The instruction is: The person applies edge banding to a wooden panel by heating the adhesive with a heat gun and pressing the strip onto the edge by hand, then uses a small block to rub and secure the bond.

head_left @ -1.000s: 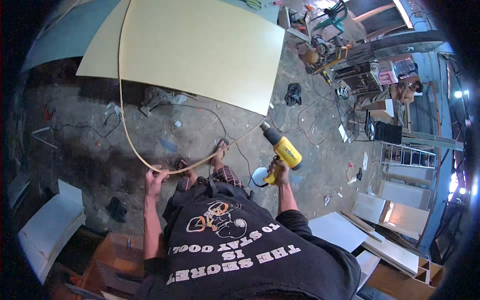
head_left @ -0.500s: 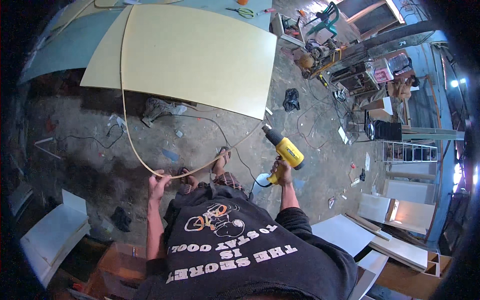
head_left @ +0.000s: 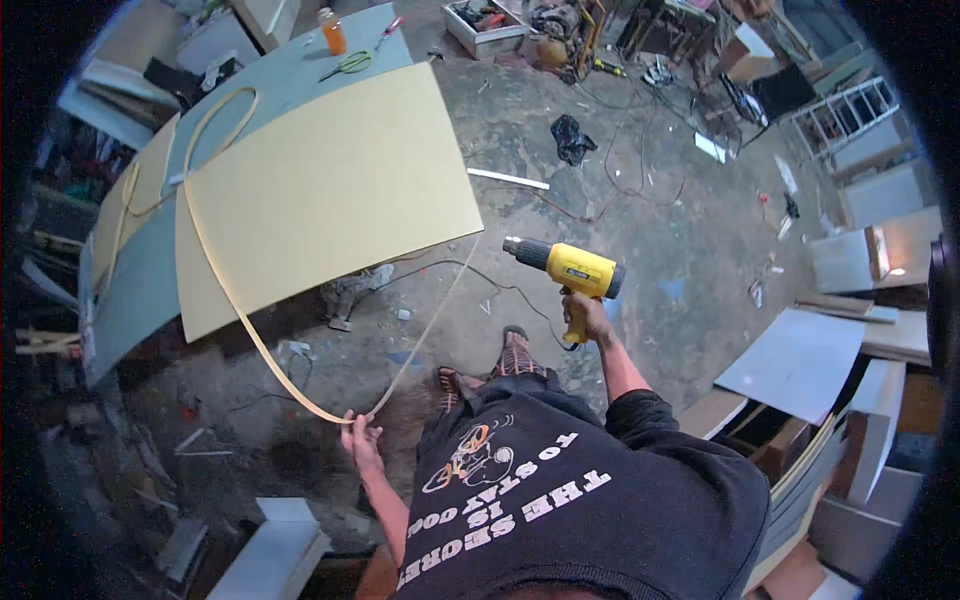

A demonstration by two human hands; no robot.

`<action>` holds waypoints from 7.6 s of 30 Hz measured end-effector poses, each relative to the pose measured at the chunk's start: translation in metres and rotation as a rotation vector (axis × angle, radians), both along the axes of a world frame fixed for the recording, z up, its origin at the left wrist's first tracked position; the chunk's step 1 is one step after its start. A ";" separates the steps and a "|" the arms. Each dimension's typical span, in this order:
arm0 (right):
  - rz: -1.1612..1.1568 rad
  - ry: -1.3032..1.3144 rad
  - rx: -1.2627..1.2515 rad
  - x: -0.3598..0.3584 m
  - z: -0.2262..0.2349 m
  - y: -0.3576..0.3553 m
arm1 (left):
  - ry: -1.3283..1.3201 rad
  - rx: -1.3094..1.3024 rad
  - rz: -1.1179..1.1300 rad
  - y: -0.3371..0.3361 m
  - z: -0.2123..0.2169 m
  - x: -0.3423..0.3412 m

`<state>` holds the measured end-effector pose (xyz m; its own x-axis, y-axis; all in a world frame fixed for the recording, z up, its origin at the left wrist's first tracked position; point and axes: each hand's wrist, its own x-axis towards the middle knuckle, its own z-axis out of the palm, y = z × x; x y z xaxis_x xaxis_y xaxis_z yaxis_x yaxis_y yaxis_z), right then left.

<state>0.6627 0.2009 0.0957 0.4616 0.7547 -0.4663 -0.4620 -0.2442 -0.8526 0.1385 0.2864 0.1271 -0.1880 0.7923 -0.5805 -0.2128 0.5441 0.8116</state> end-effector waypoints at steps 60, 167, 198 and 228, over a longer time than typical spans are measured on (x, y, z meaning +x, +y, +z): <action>0.294 0.103 0.044 0.059 -0.042 0.023 | 0.073 -0.245 0.017 -0.082 -0.067 0.000; 0.260 -1.243 -0.140 0.154 0.120 0.188 | 0.156 -0.028 0.181 -0.025 -0.063 -0.014; 1.000 -1.592 0.428 0.055 0.087 0.729 | 0.142 -0.366 0.205 -0.012 0.012 0.001; -0.367 0.105 -0.044 -0.112 -0.036 0.181 | -0.059 -0.090 -0.216 0.049 -0.054 0.010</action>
